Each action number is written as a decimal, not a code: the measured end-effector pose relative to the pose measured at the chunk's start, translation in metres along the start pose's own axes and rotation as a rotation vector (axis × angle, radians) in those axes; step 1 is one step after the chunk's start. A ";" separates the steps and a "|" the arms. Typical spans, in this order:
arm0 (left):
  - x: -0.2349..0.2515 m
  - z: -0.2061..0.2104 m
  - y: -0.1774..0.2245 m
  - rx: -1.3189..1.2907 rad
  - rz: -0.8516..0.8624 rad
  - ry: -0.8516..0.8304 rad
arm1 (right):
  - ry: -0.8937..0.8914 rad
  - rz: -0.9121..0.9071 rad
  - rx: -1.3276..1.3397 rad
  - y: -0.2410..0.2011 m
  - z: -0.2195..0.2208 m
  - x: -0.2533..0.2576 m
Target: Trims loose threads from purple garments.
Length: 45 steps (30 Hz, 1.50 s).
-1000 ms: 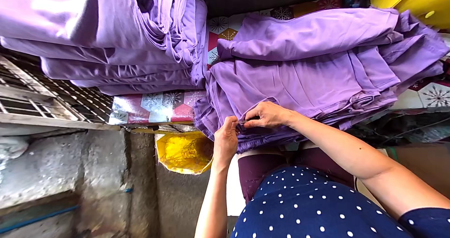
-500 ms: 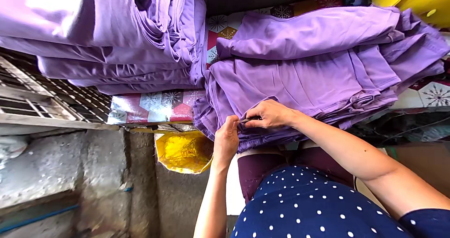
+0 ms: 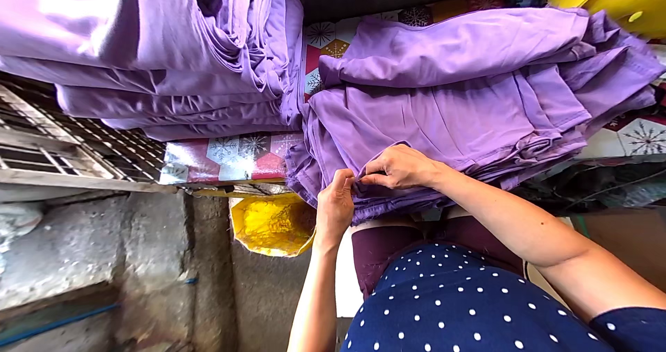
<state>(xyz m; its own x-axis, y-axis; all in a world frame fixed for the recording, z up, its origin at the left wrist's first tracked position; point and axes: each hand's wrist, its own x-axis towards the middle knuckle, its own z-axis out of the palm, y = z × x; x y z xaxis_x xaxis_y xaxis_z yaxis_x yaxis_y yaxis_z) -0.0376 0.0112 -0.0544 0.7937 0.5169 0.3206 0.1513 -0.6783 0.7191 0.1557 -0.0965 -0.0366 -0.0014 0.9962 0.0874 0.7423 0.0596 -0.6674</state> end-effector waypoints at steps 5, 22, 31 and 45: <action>-0.007 -0.026 -0.004 0.066 -0.114 0.101 | 0.037 0.345 -0.068 0.008 0.001 -0.007; -0.046 -0.095 -0.053 0.356 -0.549 0.255 | 0.190 0.246 0.171 0.037 -0.001 -0.029; 0.016 -0.005 -0.001 -0.758 -0.615 -0.157 | 0.375 0.304 0.549 0.046 -0.067 -0.033; 0.020 -0.006 0.040 -0.749 -0.703 -0.016 | 0.740 0.072 0.305 -0.032 0.033 -0.032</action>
<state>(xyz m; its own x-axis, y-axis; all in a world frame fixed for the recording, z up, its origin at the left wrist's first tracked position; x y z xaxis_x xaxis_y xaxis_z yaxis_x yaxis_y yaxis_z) -0.0191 -0.0028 -0.0153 0.6763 0.6605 -0.3261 0.1828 0.2784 0.9429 0.1102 -0.1279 -0.0424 0.5634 0.7036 0.4330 0.5076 0.1187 -0.8534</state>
